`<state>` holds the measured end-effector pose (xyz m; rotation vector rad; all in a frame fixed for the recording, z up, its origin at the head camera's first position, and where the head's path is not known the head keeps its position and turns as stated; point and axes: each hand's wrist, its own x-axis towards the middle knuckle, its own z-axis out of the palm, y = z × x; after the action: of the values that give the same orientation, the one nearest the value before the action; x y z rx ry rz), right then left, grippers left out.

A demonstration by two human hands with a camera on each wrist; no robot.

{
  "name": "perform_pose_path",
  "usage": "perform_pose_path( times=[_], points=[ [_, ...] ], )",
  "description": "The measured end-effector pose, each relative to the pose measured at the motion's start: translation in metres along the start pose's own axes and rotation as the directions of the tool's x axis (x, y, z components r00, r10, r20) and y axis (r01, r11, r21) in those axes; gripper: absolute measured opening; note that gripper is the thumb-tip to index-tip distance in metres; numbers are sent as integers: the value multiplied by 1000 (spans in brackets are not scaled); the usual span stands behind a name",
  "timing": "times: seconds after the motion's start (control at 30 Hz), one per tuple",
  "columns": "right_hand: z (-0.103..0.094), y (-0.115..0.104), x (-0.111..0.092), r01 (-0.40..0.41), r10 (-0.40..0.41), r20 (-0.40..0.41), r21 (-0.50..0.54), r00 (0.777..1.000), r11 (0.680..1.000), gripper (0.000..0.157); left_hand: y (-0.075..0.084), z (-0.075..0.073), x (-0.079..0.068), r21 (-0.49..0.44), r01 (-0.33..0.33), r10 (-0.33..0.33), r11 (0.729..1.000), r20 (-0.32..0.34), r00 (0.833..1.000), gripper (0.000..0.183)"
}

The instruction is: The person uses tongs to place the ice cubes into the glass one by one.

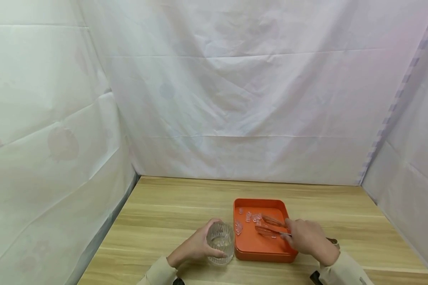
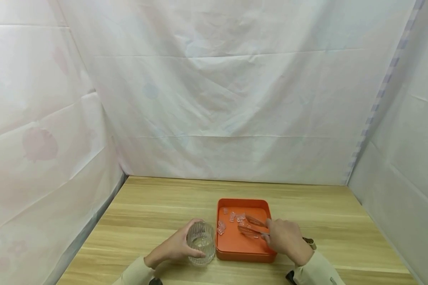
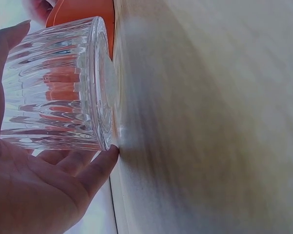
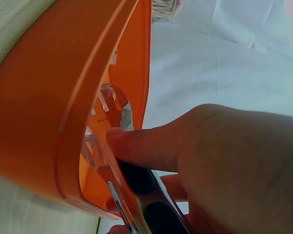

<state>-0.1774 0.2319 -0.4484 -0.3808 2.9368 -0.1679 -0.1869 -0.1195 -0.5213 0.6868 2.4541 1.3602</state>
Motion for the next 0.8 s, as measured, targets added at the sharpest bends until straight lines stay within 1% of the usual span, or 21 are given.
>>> perform_pose_path(
  times=[0.2,0.5,0.67,0.8],
  points=[
    [1,-2,0,-10,10,7,5,1000,1000,25,-1,0,0,-7,-5,5,1000,-2,1000,93],
    [3,0,1,23,-24,-26,-17,999,1000,21,0,-1,0,-32,13,-13,999,3,1000,92],
    [3,0,1,25,-26,-34,-23,999,999,16,1,-1,-1,-21,10,-10,1000,1,1000,91],
    [5,0,2,42,-44,-48,-32,998,999,17,0,-1,-1,-19,11,-11,1000,3,1000,92]
  ],
)
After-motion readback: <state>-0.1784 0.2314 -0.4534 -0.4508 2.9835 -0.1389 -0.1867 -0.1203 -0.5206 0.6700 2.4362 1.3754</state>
